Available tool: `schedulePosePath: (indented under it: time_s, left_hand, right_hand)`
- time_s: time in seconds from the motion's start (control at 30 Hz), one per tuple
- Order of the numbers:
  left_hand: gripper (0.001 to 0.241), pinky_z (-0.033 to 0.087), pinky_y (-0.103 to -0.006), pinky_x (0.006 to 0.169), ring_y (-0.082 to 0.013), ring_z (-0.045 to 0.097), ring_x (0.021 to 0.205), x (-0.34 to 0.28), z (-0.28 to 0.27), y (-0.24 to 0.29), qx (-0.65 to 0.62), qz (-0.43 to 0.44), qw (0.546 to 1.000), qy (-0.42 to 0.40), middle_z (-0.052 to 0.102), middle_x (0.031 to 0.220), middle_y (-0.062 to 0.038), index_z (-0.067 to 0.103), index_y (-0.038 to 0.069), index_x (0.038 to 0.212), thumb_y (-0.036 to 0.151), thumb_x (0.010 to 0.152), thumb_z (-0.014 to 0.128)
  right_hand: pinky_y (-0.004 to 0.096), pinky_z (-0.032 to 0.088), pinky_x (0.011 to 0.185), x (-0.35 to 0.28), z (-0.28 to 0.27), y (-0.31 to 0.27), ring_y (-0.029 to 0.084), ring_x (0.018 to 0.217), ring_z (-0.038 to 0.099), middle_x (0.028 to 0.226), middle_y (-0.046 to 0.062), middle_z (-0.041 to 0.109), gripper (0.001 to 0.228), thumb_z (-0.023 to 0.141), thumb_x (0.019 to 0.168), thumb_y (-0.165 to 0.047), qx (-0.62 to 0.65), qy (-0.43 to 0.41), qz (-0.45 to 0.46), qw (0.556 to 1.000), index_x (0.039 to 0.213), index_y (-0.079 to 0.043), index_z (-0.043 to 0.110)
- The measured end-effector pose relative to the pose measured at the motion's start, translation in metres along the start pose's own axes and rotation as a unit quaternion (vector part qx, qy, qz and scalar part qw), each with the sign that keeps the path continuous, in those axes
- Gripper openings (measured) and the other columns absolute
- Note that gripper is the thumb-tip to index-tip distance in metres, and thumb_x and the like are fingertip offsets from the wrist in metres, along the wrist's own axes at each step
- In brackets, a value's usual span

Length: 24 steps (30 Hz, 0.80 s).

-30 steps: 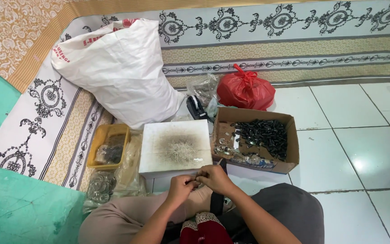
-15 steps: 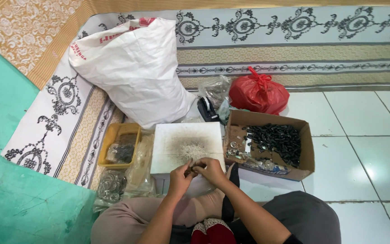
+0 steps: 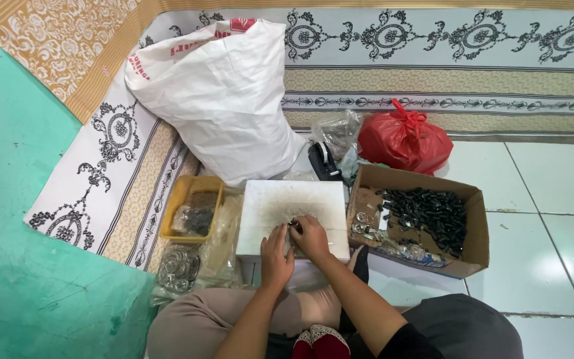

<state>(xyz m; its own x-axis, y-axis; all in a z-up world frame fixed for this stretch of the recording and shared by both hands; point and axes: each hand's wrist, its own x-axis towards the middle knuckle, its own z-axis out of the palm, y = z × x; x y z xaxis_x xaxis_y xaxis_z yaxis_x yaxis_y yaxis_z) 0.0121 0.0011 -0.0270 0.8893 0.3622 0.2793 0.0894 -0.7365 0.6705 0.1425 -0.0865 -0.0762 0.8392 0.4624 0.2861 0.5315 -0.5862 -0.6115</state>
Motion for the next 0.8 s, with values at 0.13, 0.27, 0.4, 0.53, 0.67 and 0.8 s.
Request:
schedulePosePath:
  time_s: [0.13,0.27,0.4,0.53,0.67,0.8]
  left_hand:
    - [0.068,0.029,-0.0682,0.115,-0.0387,0.044,0.144,0.001,0.006,0.002,-0.007,0.007,1.000,0.003,0.050,0.151,-0.020,0.041,0.010,0.156,0.003,0.094,0.067]
    - [0.069,0.036,-0.0603,0.114,-0.0382,0.047,0.141,-0.002,0.008,0.006,0.005,0.006,0.999,0.036,0.051,0.149,-0.019,0.043,0.010,0.154,0.004,0.091,0.069]
    - [0.069,0.039,-0.0578,0.114,-0.0398,0.049,0.138,-0.006,0.009,0.012,0.002,0.014,0.997,0.074,0.052,0.147,-0.020,0.044,0.009,0.154,0.001,0.090,0.067]
    - [0.062,0.044,-0.0466,0.114,-0.0333,0.049,0.141,-0.010,0.007,0.014,0.019,0.080,0.989,0.120,0.052,0.152,-0.015,0.041,0.008,0.156,0.006,0.097,0.060]
    - [0.061,0.049,-0.0467,0.112,-0.0326,0.051,0.138,-0.004,0.003,0.031,-0.010,0.117,0.986,0.122,0.053,0.148,-0.014,0.044,0.010,0.154,0.003,0.096,0.063]
    - [0.049,0.052,-0.0499,0.109,-0.0332,0.054,0.132,0.012,0.018,0.051,-0.029,0.172,0.978,0.115,0.057,0.143,-0.011,0.056,0.009,0.144,0.002,0.096,0.063]
  right_hand:
    - [0.040,0.061,0.079,0.008,-0.010,-0.006,0.029,0.093,0.071,0.092,0.005,0.066,0.026,0.077,0.084,-0.034,-0.006,-0.028,0.002,1.000,0.104,-0.018,0.070]
    - [0.041,0.060,0.080,0.013,-0.023,-0.016,0.032,0.094,0.072,0.093,0.009,0.067,0.023,0.076,0.085,-0.028,0.004,-0.083,0.029,0.996,0.101,-0.014,0.071]
    - [0.045,0.060,0.082,0.018,-0.031,-0.014,0.037,0.098,0.072,0.098,0.014,0.069,0.030,0.079,0.081,-0.025,0.030,-0.116,0.050,0.991,0.106,-0.010,0.071]
    - [0.040,0.054,0.085,0.015,-0.069,0.001,0.030,0.103,0.070,0.122,0.011,0.072,0.057,0.085,0.074,-0.024,0.051,-0.134,0.085,0.986,0.127,-0.012,0.068]
    - [0.042,0.053,0.072,0.014,-0.140,0.054,0.029,0.089,0.072,0.101,0.011,0.077,0.045,0.074,0.082,-0.029,0.003,-0.174,0.162,0.971,0.126,-0.023,0.068]
    - [0.046,0.054,0.080,0.008,-0.233,0.114,0.030,0.108,0.070,0.116,0.005,0.076,0.046,0.063,0.080,-0.038,-0.098,-0.186,0.247,0.946,0.125,-0.041,0.073]
